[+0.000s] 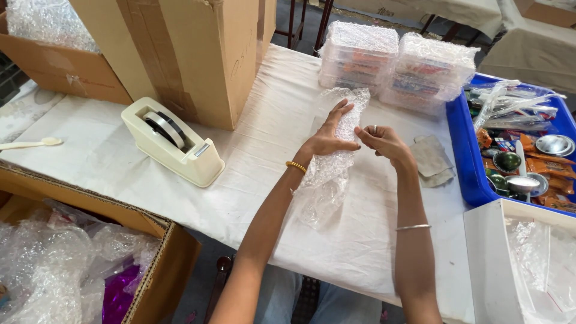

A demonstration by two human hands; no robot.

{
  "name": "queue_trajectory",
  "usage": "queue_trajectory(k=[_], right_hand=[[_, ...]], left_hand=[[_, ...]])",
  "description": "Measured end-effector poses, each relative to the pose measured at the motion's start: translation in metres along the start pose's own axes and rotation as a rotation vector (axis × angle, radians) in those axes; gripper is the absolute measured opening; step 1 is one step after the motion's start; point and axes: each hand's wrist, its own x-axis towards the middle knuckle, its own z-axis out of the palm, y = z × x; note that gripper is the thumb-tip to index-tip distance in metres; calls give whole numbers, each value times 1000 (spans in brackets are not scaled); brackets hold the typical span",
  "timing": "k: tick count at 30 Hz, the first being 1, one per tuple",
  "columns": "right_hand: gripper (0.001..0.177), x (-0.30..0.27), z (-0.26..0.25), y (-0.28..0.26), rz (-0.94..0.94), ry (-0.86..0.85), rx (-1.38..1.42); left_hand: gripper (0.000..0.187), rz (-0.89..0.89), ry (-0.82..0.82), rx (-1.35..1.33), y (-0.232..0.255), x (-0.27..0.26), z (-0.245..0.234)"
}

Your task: The person places small packaged items into a clear plastic container, wraps it in bubble wrap, and secures it with tape. They then wipe a small bottle and a box with a cloth and place them into a plastic bag.

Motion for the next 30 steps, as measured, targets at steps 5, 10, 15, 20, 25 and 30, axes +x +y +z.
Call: queue_trajectory(k=[5, 10, 15, 20, 25, 30], right_hand=[[47, 45, 11, 60, -30, -20, 24], [31, 56, 22, 88, -17, 32, -68], [22, 53, 25, 88, 4, 81, -138], [19, 52, 26, 91, -28, 50, -26], [20, 47, 25, 85, -27, 52, -35], [19, 43, 17, 87, -50, 8, 22]], left_hand=[[121, -8, 28, -43, 2, -1, 0], [124, 4, 21, -63, 0, -1, -1], [124, 0, 34, -6, 18, -6, -3], [72, -142, 24, 5, 22, -11, -5], [71, -125, 23, -50, 33, -14, -7], [70, 52, 58, -112, 18, -9, -4]])
